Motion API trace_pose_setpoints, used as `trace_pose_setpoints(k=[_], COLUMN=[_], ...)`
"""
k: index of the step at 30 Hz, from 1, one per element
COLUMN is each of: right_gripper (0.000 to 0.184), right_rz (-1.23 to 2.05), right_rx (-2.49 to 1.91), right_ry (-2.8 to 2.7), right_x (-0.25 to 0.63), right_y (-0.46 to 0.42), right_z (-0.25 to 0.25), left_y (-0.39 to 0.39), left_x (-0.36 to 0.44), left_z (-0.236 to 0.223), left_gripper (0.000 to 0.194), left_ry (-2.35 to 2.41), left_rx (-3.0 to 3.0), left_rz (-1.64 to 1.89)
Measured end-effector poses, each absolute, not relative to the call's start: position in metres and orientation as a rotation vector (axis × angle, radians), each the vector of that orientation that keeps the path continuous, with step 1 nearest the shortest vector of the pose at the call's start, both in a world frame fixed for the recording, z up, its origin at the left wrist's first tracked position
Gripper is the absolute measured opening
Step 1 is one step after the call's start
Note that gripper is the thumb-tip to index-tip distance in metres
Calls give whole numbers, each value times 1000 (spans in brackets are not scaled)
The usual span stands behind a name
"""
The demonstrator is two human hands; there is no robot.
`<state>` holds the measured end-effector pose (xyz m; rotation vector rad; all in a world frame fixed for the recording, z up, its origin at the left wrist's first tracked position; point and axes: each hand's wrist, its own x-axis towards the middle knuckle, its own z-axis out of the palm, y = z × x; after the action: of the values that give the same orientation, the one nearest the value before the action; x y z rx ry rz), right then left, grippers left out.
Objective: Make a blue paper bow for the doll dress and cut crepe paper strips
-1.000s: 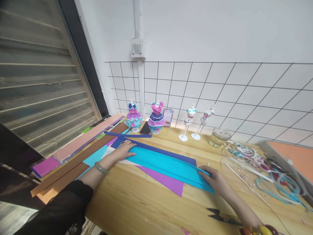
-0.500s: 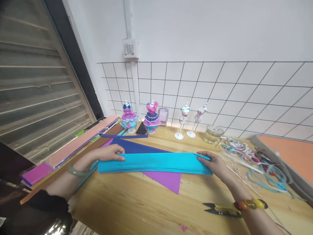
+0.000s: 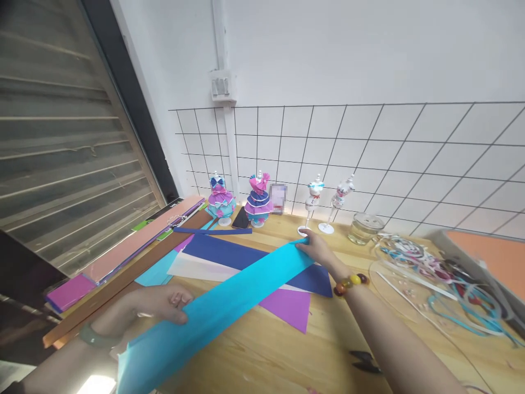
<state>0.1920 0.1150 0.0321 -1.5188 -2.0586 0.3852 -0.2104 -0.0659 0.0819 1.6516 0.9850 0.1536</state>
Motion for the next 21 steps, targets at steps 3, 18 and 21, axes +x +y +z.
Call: trace_pose_setpoints(k=[3, 18, 21], right_gripper=[51, 34, 35], right_rz=[366, 353, 348], right_rx=[-1497, -1412, -1376], right_ry=[-2076, -2330, -2386], right_x=[171, 194, 193], right_y=[127, 106, 107], right_z=[21, -1, -2], left_y=[-70, -52, -45], left_x=[-217, -254, -250], left_z=[74, 48, 48], left_gripper=[32, 19, 20], left_ry=[982, 1580, 1797], left_rx=[1586, 1905, 2027], left_rz=[104, 236, 245])
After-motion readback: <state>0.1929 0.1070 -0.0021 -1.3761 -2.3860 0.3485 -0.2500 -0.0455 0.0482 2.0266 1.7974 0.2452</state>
